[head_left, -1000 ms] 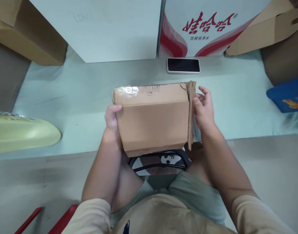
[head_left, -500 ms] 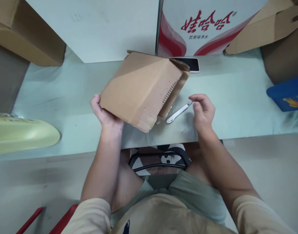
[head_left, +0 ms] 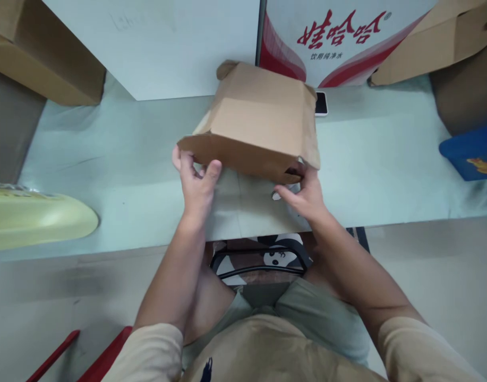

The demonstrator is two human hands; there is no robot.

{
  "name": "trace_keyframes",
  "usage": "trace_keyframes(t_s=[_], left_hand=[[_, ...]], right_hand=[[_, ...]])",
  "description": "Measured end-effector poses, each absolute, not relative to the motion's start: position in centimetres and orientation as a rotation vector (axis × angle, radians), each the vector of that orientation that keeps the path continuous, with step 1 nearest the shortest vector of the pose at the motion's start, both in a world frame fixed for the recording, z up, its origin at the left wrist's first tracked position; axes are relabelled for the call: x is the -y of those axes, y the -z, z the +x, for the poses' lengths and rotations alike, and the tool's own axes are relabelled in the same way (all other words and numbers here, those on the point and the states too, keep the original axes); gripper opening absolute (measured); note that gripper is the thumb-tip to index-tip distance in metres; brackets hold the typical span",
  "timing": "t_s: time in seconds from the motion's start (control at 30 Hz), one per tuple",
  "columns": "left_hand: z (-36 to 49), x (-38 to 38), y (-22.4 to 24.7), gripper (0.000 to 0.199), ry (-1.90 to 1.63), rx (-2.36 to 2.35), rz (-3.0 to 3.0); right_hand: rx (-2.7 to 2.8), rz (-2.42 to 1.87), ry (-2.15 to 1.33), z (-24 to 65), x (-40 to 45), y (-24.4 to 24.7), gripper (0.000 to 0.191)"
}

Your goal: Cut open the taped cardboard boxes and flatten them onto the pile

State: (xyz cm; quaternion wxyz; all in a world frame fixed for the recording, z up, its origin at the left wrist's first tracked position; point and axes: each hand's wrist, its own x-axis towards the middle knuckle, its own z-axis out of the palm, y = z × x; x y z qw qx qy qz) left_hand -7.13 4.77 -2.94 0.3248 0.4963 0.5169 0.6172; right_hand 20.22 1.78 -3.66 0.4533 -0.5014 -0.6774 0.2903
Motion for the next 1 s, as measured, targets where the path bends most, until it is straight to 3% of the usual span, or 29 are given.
trace_keyframes(t_s=[0.1,0.23,0.47,0.67,0.87,1.0], left_hand=[[-7.8,-4.6,3.0,0.072,-1.641,-1.422,1.531],[-7.5,-3.6,1.5,0.056,-1.406,-1.385,1.55],[-6.7,-3.0,-0.1,0.064,-1.308,-1.267,1.336],[-6.9,-3.4,0.4,0.064,-1.416,-1.162,1.205],[-6.7,-3.5,0.6,0.062,-1.413,-1.048,1.093],[-6.7,-3.3,0.3,0.071,-1.399,-1.028,1.154]], right_hand=[[1.511,-1.241,-0.799,21.4,-2.1,2.6,0.083],[1.433,-1.198,-1.077,23.0,-2.3,1.1,0.095],[1.438,-1.096,-1.343,23.3,-2.5,1.3,0.105],[1.243,-1.102,-1.251,22.4,-3.0,2.3,0.093],[1.015,-1.161,-1.261,22.2,-2.8,1.6,0.061],[0.963,-1.113,-1.311,23.0,-2.6,1.2,0.069]])
